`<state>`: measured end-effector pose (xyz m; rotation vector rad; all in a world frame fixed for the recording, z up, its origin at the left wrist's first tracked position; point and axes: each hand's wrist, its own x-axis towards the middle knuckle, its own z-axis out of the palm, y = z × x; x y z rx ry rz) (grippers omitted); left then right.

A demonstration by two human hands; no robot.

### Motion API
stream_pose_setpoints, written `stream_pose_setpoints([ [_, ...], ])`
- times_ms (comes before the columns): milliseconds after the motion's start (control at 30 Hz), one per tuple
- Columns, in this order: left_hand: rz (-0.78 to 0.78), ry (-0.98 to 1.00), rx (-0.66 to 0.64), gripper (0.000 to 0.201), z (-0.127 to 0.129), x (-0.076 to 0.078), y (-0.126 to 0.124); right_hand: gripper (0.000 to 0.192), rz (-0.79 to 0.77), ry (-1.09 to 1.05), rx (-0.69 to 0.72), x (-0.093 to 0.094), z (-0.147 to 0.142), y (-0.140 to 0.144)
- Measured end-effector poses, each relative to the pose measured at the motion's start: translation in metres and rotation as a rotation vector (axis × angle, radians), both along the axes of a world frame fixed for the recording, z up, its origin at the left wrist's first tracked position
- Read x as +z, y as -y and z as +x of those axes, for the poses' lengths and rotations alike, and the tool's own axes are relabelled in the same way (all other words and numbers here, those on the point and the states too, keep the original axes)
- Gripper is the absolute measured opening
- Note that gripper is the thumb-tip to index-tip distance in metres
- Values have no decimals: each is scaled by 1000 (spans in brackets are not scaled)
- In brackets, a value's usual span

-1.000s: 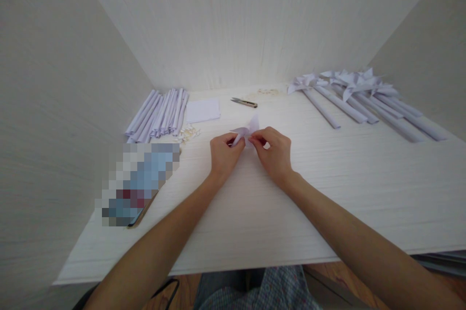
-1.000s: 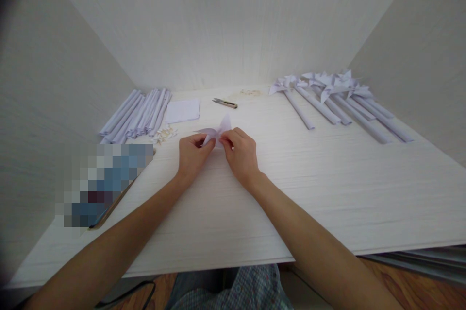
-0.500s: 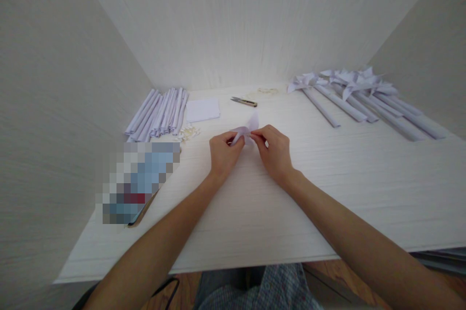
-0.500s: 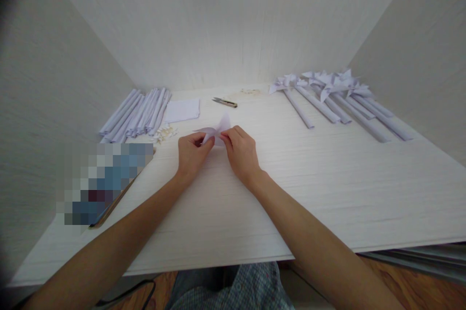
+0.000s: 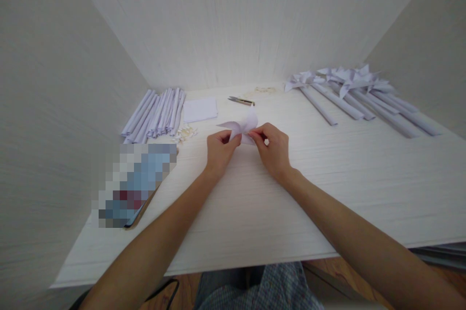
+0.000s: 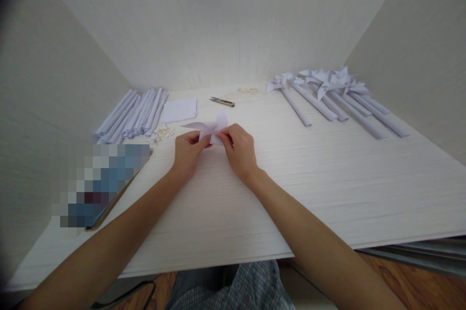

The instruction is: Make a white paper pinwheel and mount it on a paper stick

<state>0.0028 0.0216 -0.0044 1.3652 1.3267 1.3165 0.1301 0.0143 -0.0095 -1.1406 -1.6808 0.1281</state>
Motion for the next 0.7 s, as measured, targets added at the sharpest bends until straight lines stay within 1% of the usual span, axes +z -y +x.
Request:
stream_pose_setpoints([
  [133,-49,125,8,14,1,1,-1,15,18,-15,24,0,0,0],
  [233,-60,163,10,13,2,2,-1,14,33,6,26,0,-1,1],
  [467,-46,150,-17,13,2,2,0,22,-8,11,-34,1,-1,1],
  [700,-29,104,0,15,1,0,-1,15,24,39,39,0,-1,1],
])
